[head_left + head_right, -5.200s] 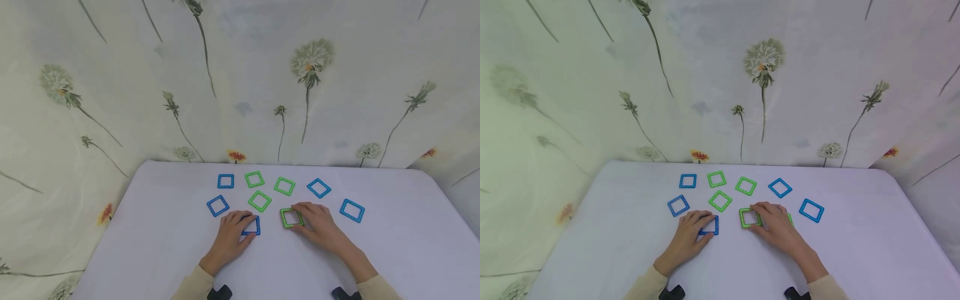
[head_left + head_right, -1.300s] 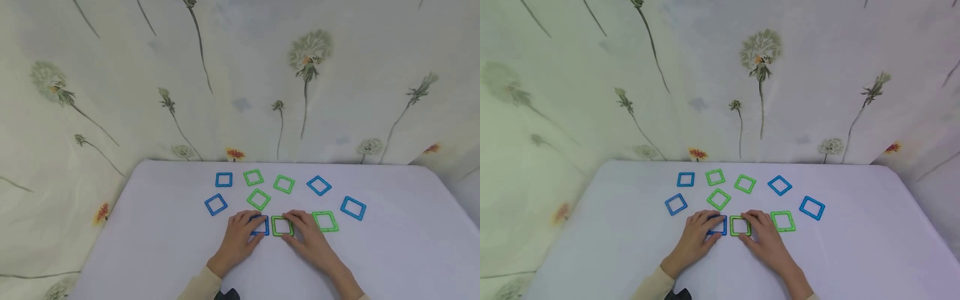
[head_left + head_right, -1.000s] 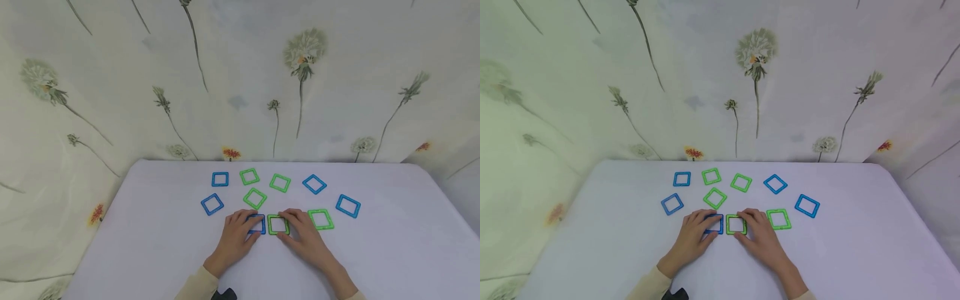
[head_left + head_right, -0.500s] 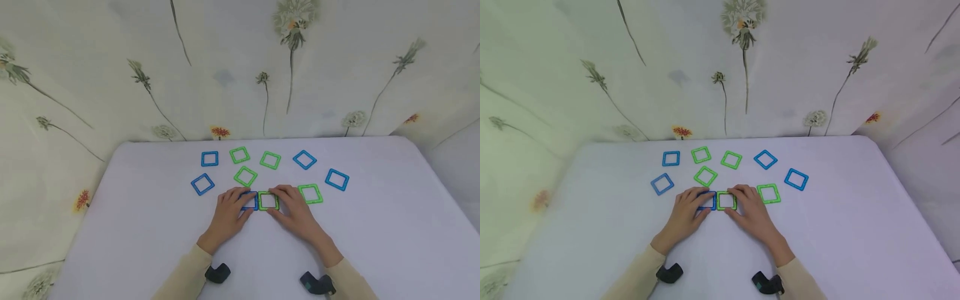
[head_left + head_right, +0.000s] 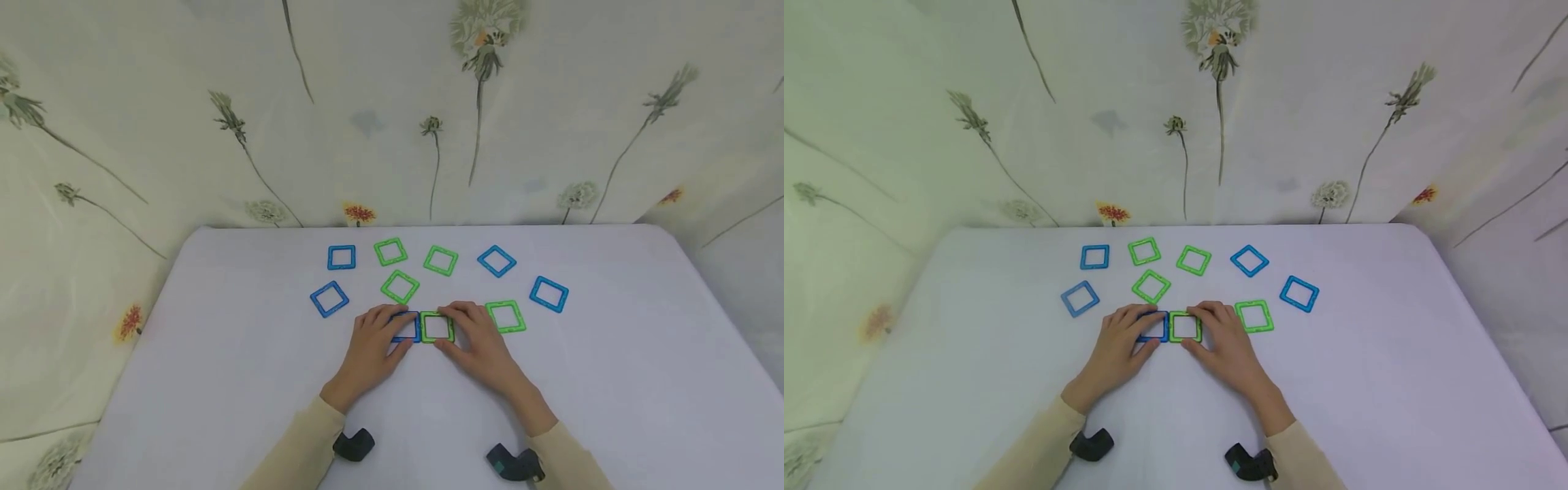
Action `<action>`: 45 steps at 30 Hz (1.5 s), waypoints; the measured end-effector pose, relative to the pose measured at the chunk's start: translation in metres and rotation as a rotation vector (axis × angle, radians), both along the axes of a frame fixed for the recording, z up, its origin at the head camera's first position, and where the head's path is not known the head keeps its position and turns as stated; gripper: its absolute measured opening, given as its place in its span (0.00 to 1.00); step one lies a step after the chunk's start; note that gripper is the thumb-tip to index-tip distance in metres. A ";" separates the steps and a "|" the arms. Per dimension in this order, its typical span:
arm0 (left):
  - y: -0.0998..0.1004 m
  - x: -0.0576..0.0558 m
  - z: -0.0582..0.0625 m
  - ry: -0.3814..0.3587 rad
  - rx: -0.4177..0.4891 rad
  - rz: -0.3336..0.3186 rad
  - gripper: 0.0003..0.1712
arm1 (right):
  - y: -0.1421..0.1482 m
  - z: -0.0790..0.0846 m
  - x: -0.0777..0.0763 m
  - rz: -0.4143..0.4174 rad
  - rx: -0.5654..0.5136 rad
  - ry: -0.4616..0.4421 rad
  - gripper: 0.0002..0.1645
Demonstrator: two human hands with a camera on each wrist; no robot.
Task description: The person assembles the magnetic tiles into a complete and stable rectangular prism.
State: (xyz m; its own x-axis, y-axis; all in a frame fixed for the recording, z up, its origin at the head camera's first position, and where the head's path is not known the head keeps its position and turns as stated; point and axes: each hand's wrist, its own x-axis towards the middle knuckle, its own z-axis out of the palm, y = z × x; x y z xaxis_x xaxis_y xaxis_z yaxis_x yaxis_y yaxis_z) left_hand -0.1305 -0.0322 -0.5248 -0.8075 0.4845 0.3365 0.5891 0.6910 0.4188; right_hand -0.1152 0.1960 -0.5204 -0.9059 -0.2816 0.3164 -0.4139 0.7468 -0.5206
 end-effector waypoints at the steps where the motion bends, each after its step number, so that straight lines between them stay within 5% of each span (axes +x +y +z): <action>1: 0.000 0.000 0.001 -0.003 0.005 -0.001 0.25 | 0.000 0.000 0.000 -0.001 0.000 0.003 0.32; 32: -0.001 0.006 0.002 0.030 -0.011 0.003 0.25 | 0.000 -0.002 0.007 -0.004 -0.006 0.030 0.32; 45: -0.001 0.005 0.000 -0.048 0.031 0.009 0.23 | 0.001 -0.003 0.006 -0.003 -0.005 -0.015 0.33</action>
State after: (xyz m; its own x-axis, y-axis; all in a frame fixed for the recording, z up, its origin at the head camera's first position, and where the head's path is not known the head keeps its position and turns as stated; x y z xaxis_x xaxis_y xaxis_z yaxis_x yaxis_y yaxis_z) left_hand -0.1256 -0.0327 -0.5244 -0.8272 0.4671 0.3125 0.5620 0.6823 0.4677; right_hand -0.1093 0.1968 -0.5229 -0.9113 -0.2774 0.3043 -0.4040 0.7452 -0.5305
